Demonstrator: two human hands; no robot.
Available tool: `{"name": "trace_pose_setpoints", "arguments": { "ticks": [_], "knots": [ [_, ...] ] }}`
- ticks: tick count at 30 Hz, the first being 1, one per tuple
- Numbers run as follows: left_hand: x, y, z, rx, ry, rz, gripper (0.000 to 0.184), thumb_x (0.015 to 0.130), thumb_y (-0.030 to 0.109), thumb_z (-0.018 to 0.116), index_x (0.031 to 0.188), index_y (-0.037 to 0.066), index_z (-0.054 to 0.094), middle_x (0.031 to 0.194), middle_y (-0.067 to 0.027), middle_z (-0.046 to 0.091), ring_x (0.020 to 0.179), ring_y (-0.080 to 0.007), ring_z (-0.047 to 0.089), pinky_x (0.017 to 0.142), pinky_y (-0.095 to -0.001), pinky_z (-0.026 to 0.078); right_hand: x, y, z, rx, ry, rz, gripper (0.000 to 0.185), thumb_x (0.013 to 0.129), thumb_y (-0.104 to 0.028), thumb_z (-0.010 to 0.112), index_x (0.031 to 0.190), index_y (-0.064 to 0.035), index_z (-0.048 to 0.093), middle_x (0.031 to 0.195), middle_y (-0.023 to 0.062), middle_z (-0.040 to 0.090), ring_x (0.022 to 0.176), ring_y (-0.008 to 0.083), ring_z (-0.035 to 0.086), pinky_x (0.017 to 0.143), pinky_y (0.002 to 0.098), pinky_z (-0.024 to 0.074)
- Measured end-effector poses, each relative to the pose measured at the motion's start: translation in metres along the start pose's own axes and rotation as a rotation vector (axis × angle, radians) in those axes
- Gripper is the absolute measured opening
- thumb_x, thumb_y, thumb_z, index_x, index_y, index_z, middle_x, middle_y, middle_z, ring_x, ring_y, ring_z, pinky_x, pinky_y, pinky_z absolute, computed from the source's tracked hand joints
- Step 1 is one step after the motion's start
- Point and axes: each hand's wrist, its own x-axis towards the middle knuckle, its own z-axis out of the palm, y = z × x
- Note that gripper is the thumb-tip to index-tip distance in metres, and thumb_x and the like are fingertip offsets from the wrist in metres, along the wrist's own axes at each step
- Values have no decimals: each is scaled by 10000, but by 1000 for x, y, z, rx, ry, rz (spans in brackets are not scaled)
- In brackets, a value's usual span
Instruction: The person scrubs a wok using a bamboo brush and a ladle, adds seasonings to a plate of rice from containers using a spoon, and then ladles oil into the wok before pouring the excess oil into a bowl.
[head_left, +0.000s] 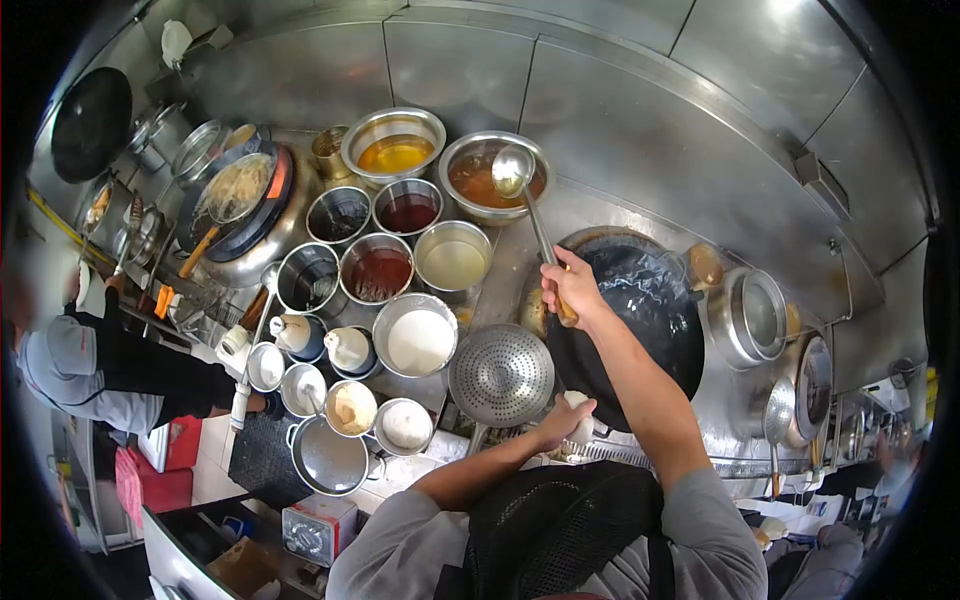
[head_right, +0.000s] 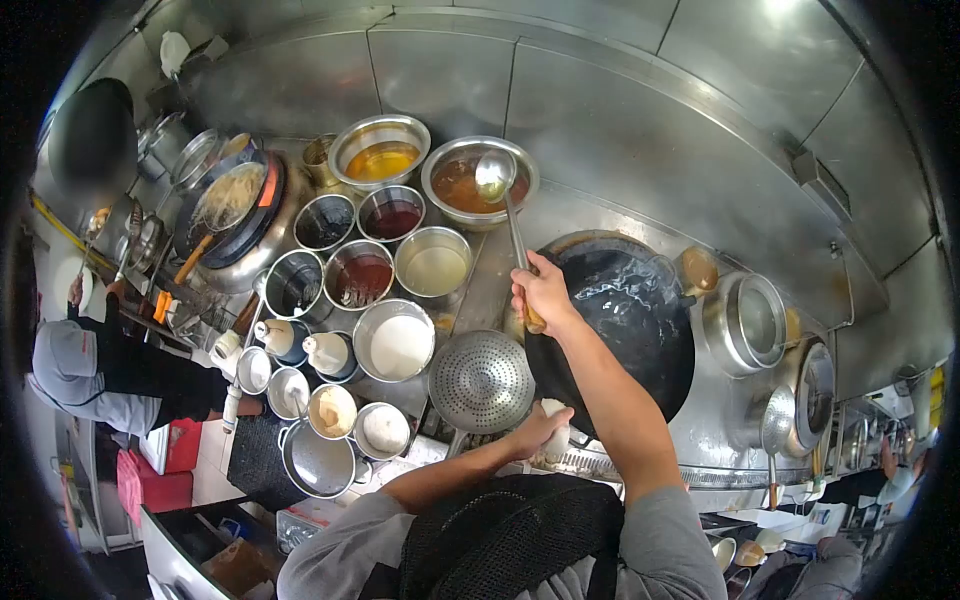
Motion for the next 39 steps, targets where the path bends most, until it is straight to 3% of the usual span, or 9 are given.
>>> {"name": "trace_pose_setpoints", "arguments": {
  "ticks": [2,6,11,15,20,25,31,37,39],
  "knots": [
    [5,-7,-5,54,-62,43,915,905,439,749,1401,-127,229,1216,-190,542,1046,-224,606,862,-343,532,-12,-5,-5,206,-46,-18,696,966,-81,617,1582,-49,294,753,54,555,503,144,524,437,313,440],
    [7,-11,-4,79,-46,49,913,909,452,740,1409,-122,236,1225,-194,539,1072,-235,599,896,-352,523,-27,-17,-14,321,-65,-68,681,976,-79,604,1581,-66,290,784,54,554,505,140,520,426,309,437],
    [13,-23,-1,112,71,159,537,955,310,717,1266,-36,448,1071,-95,590,919,-169,606,752,-349,534,-39,-23,-28,338,-79,-97,700,978,-74,596,1594,-76,264,791,59,562,506,143,523,408,310,427],
    [24,-38,-4,101,71,152,721,912,385,752,1313,-89,386,1212,-185,580,1043,-224,607,874,-372,532,-38,-13,-37,257,-74,-117,709,977,-80,601,1597,-76,259,778,61,563,505,145,527,410,306,431],
    [4,-26,15,27,210,161,338,961,234,701,1189,44,539,1054,-95,632,888,-183,637,714,-360,548,-71,8,-71,353,-86,-152,675,977,-94,620,1577,-111,310,769,61,573,501,143,530,407,297,416],
    [-1,-57,62,-32,230,188,376,974,286,695,1238,55,558,1071,-70,660,915,-183,646,733,-372,556,-177,38,-167,465,-121,-125,634,973,-84,627,1552,-135,374,773,54,582,485,139,521,406,289,415],
    [-15,-88,100,-118,339,224,532,966,395,705,1290,18,517,1129,-83,647,933,-179,637,772,-374,551,-295,133,-307,-670,333,-375,609,945,-61,595,1527,-24,421,696,172,618,544,220,573,596,346,492],
    [-115,-105,48,-199,425,298,350,998,214,622,1283,58,491,1126,-108,639,966,-263,698,833,-423,609,-392,163,-396,-843,330,-208,609,926,-32,585,1515,-13,431,665,176,591,568,249,578,602,387,488],
    [-147,-113,27,-199,475,347,522,938,129,703,1349,-4,409,1235,-152,595,1109,-272,645,891,-433,588,-422,170,-398,-755,271,-199,605,932,-39,592,1512,1,425,666,169,586,539,240,554,584,398,481]
  ]
}}
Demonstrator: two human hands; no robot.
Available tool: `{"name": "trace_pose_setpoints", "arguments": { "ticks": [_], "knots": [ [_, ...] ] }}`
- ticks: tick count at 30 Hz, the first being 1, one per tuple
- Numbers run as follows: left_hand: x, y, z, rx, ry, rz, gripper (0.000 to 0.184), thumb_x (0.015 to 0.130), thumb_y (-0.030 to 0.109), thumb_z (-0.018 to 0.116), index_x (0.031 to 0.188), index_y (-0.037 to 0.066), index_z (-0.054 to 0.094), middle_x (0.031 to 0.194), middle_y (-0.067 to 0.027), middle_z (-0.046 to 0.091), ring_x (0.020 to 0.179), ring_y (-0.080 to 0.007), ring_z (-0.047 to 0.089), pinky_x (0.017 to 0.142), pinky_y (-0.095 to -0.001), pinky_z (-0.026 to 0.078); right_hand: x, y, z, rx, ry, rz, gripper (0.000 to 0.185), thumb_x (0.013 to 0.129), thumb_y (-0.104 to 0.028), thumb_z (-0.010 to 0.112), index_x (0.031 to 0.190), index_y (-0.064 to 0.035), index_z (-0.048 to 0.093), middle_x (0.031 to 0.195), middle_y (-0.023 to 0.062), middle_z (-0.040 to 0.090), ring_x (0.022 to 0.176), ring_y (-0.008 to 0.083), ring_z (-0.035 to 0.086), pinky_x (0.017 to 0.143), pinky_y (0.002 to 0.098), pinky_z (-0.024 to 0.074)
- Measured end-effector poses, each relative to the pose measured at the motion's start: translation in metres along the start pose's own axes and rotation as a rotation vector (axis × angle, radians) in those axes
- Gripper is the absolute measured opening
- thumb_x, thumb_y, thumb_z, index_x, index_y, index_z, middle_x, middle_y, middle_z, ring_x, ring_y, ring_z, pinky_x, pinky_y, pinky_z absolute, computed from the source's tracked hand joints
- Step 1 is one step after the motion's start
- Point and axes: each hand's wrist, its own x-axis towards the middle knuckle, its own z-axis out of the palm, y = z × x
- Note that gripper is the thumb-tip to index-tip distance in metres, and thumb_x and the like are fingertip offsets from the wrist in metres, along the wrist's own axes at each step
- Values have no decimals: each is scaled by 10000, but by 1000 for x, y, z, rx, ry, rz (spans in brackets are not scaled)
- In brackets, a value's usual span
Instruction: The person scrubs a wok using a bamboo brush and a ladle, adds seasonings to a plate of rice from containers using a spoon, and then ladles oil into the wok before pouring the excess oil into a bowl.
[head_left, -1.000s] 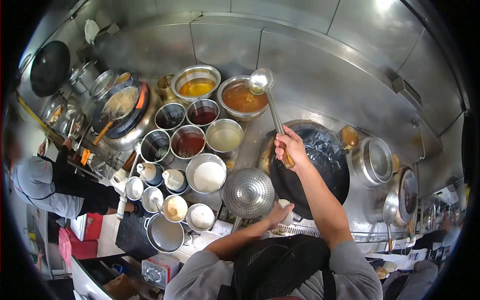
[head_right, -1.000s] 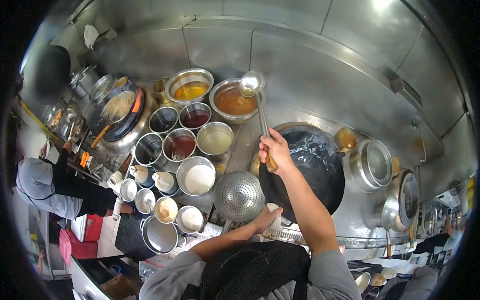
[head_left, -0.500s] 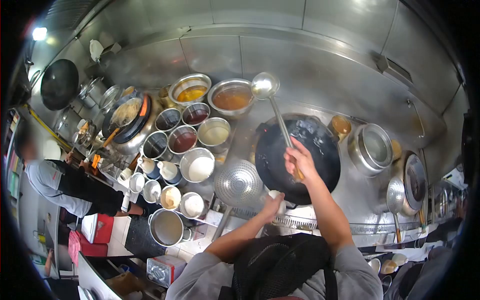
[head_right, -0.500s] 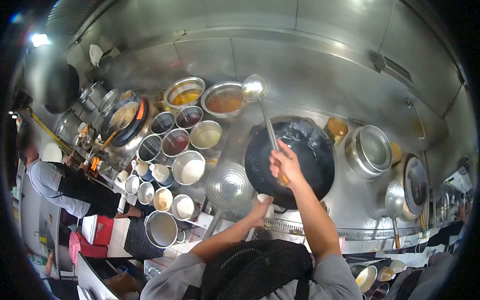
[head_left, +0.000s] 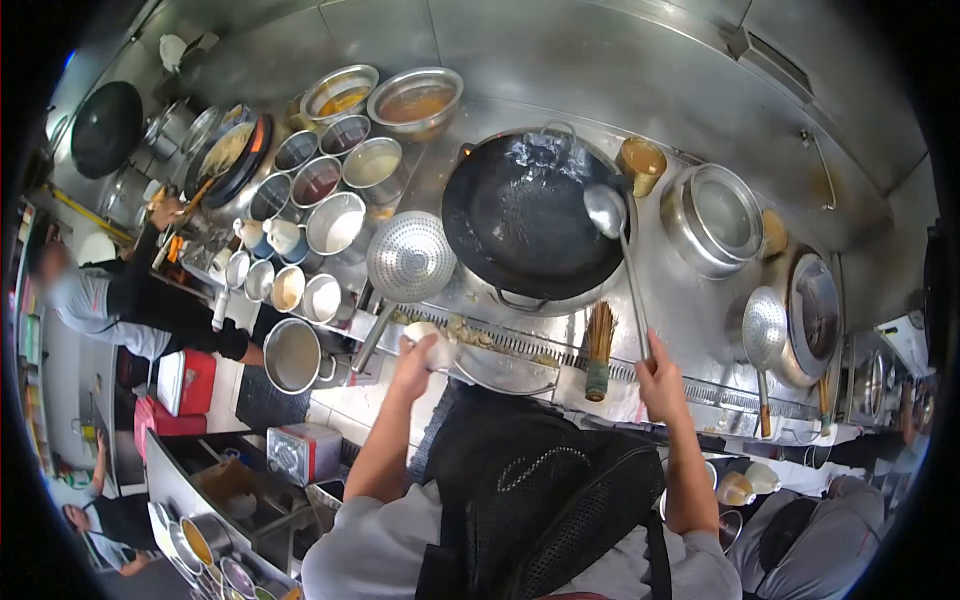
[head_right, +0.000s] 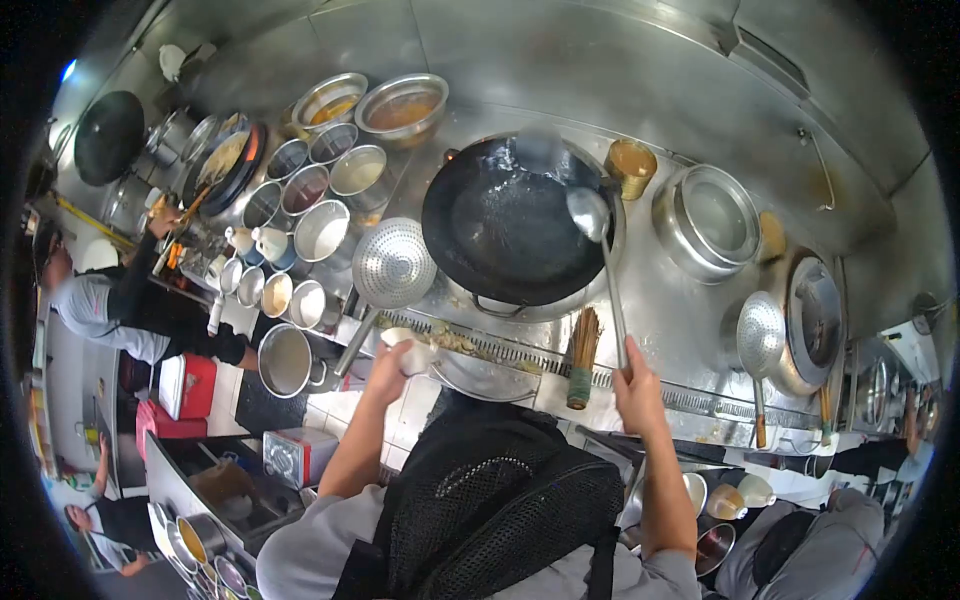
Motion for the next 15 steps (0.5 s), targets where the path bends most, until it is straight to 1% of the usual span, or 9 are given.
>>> {"name": "trace_pose_setpoints", "arguments": {
  "ticks": [2,4,7,8,9,10,12,13,15],
  "knots": [
    [-10,-1,-26,2,19,25,551,926,79,710,1373,4,397,1257,-150,594,1126,-273,641,903,-424,582,-18,-23,-2,73,-71,82,619,943,-47,601,1531,-12,412,659,126,587,531,201,549,554,360,474],
    [-13,0,-39,9,66,-2,558,916,62,720,1385,3,423,1259,-139,615,1119,-262,648,924,-415,571,-23,-47,-3,737,-324,501,659,946,-49,615,1562,-46,380,704,75,594,555,157,560,502,307,454],
    [5,-12,-55,259,-89,33,604,882,75,763,1407,-3,475,1170,-115,680,1065,-230,676,947,-384,557,36,-25,17,1236,-560,528,711,946,-67,627,1592,-79,329,732,49,587,569,132,556,450,266,402],
    [19,-21,-63,240,-84,30,604,882,75,763,1407,-3,475,1170,-115,680,1065,-230,676,947,-384,557,56,-15,36,1248,-568,480,694,947,-71,620,1585,-81,348,743,56,607,569,145,562,474,277,427],
    [33,-33,-72,455,-50,130,652,862,71,770,1435,2,464,1174,-126,686,1064,-246,676,947,-388,554,70,-8,53,1255,-581,434,677,948,-75,612,1578,-83,366,755,63,628,570,157,568,499,287,452],
    [42,-42,-78,670,-10,227,701,843,67,776,1463,6,454,1177,-137,691,1063,-263,676,946,-393,551,75,-6,65,1231,-594,439,677,948,-75,612,1578,-83,366,755,63,628,570,157,568,499,287,452],
    [52,-50,-82,734,74,323,710,831,74,774,1468,19,464,1202,-159,690,1089,-292,672,966,-414,536,81,-9,86,174,-229,-5,643,934,-69,603,1549,-85,416,879,120,695,593,200,598,581,336,515],
    [54,-50,-83,817,153,420,720,820,81,772,1474,32,475,1227,-180,689,1115,-320,667,985,-436,522,78,-7,71,-90,-142,-146,630,916,-61,598,1527,-88,446,1030,168,726,665,267,659,666,391,550],
    [51,-53,-78,853,237,419,694,832,101,760,1470,56,492,1274,-206,670,1171,-349,645,1020,-456,496,72,36,41,-334,-45,-311,675,910,-89,625,1554,-116,423,1072,204,736,839,312,717,778,391,563]
  ]
}}
